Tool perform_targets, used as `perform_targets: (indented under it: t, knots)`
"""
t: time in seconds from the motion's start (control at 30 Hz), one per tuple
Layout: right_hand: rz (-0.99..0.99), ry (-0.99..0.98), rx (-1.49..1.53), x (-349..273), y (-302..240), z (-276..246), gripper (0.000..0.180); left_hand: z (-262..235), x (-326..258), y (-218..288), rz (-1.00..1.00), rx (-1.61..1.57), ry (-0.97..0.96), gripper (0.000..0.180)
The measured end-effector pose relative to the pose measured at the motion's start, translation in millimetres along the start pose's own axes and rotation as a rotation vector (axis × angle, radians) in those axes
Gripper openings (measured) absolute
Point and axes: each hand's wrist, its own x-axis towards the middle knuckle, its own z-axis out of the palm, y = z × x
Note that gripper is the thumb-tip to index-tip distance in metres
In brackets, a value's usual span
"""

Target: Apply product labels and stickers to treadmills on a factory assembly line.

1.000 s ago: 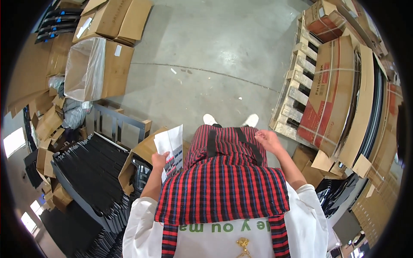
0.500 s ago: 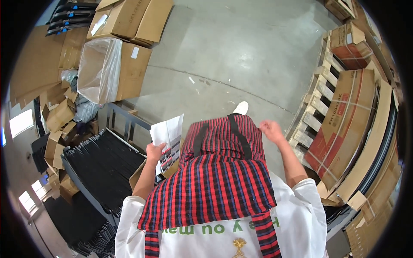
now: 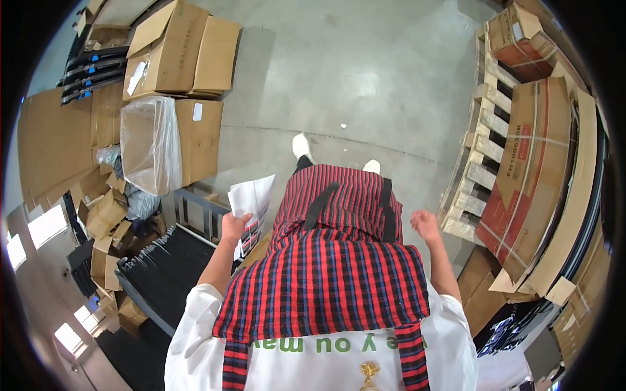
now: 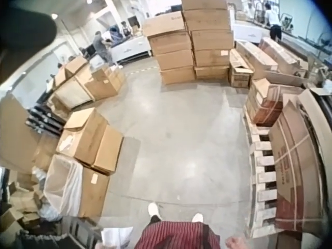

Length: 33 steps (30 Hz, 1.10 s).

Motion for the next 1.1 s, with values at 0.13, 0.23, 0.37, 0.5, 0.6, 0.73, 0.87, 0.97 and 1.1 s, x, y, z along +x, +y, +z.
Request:
perform_targets:
  t: [0.13, 0.23, 0.37, 0.5, 0.6, 0.73, 0.87, 0.97, 1.1]
  knots:
    - [0.143, -0.06, -0.111, -17, 23, 23, 0.008, -11, -40, 47, -0.06, 0.158, -0.085, 0.025]
    - [0.112, 0.013, 0.134, -26, 5, 31, 0.006, -17, -32, 27, -0.03, 0.057, -0.162, 0.023]
    - [-0.021, 0.16, 0.162, -41, -9, 53, 0.018, -48, 42, -24, 0.487, 0.409, -0.109, 0.017]
    - [-0.026, 0.327, -0.038, -65, 14, 96, 0.024, -69, 58, 24, 0.239, 0.12, -0.2, 0.028]
    - [0.051, 0.48, 0.099, -94, 25, 149, 0.022, -75, 136, -16, 0.291, 0.129, -0.321, 0.027]
    - [0.185, 0.398, 0.423, -131, 50, 220, 0.022, -74, 189, -48, 0.257, 0.096, -0.431, 0.023]
    - [0.29, 0.354, 0.321, -154, 68, 271, 0.021, -75, 181, -7, 0.375, 0.146, -0.452, 0.023]
    - [0.342, 0.373, 0.351, -172, 66, 302, 0.022, -81, 158, 47, 0.608, 0.213, -0.376, 0.026]
    - [0.319, 0.329, 0.35, -191, 71, 317, 0.021, -67, 114, 107, 0.575, 0.466, -0.263, 0.032]
